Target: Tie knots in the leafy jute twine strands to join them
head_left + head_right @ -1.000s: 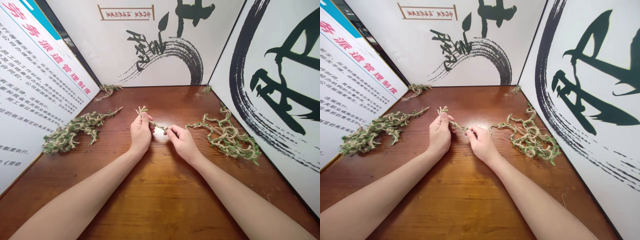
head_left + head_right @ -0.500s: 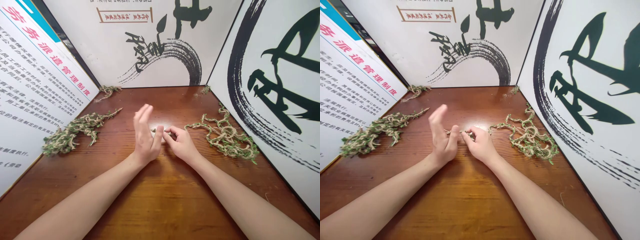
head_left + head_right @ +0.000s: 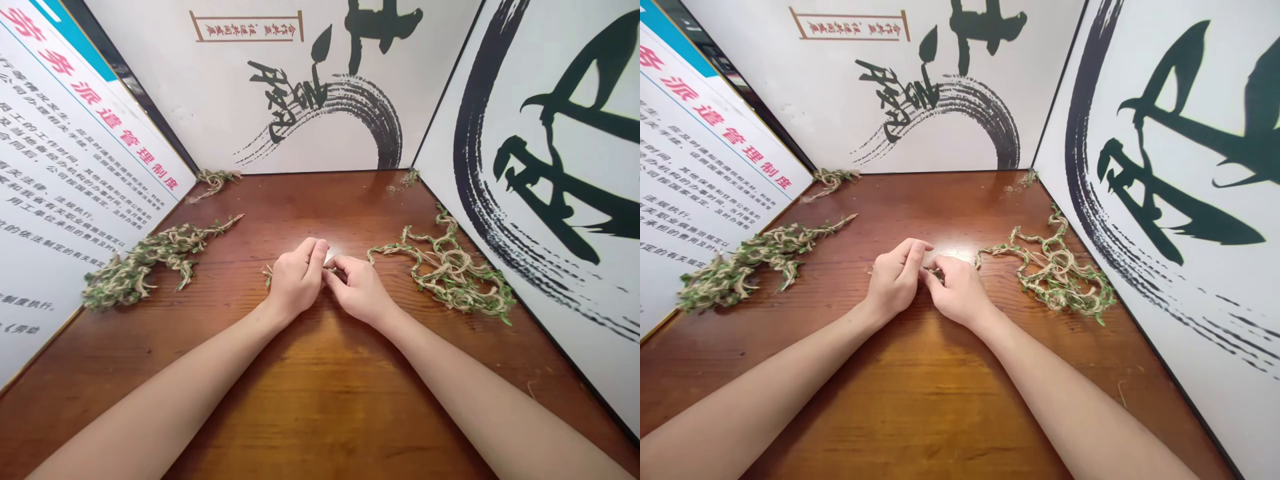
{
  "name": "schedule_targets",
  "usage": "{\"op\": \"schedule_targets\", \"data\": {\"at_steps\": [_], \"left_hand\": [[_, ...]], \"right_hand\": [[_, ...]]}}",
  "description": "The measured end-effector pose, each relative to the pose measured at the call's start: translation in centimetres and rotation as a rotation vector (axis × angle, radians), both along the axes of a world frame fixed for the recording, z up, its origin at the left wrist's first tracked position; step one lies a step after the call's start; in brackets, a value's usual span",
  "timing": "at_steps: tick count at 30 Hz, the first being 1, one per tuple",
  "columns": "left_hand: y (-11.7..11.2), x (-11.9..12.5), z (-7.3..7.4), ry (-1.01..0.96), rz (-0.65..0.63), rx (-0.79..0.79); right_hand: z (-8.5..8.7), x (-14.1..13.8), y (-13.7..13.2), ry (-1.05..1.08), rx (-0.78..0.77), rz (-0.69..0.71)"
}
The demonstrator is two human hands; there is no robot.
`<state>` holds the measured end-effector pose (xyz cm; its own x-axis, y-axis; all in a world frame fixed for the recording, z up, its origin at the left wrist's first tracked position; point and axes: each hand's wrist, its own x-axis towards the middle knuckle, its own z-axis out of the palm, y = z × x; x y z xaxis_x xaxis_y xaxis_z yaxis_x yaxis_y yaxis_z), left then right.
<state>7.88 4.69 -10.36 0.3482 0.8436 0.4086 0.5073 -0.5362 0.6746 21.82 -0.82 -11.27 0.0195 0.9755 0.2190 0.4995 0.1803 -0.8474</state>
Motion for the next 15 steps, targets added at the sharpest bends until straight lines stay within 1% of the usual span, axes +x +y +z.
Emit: {"op": "schedule_targets", "data": {"at_steps": [4, 10, 12, 15], "left_hand": [[0.03, 0.14, 0.16, -0.105, 0.037, -0.048], [0.14, -0.18, 0.11, -0.041, 0.008, -0.100], [0.24, -0.30, 0.10, -0.037, -0.017, -0.079], [0.42, -0.33, -0.08, 0.012, -0.058, -0.007]], "right_hand": [[0.06, -0.08, 0.00, -0.017, 0.008, -0.005], [-0.09, -0.07, -0.30, 0.029, 0.058, -0.031], [-0.16, -0.05, -0.42, 0.032, 0.102, -0.062], [-0.34, -0.05, -0.47, 0.022, 0.182, -0.174]]}}
